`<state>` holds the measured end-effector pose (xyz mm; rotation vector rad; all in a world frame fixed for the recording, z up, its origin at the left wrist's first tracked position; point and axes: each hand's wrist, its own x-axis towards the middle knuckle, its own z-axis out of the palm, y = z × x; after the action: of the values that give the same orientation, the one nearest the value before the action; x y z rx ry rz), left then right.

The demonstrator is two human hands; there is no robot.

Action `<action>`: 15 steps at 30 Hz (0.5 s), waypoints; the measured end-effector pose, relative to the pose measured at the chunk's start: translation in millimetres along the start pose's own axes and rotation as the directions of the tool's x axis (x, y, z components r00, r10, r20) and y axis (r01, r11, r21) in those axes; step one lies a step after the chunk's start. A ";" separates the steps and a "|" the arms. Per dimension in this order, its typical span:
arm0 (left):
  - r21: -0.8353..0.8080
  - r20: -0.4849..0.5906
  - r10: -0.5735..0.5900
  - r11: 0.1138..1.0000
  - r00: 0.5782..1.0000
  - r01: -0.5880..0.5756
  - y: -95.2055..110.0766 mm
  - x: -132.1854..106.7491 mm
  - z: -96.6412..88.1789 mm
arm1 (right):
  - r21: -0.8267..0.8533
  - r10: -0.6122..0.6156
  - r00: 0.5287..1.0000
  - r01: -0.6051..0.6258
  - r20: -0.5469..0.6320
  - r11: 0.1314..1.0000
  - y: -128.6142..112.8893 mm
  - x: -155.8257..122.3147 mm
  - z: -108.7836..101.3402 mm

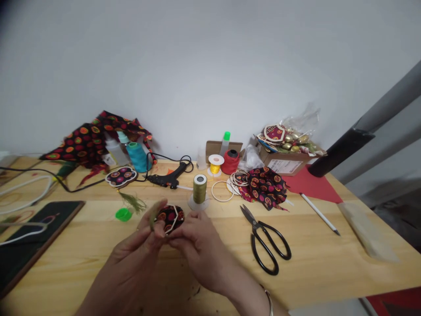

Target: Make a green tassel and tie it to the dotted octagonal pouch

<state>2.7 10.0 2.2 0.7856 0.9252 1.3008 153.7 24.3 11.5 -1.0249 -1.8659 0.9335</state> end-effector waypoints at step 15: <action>-0.257 0.022 0.006 0.966 1.000 0.000 36.3 -10.3 -11.7 | -0.728 -0.460 0.887 0.283 -0.050 0.625 -5.5 91.7 -58.0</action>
<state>-24.1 3.8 30.7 0.5981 0.7189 1.3794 170.6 116.4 66.5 -1.0357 -2.1521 -0.2061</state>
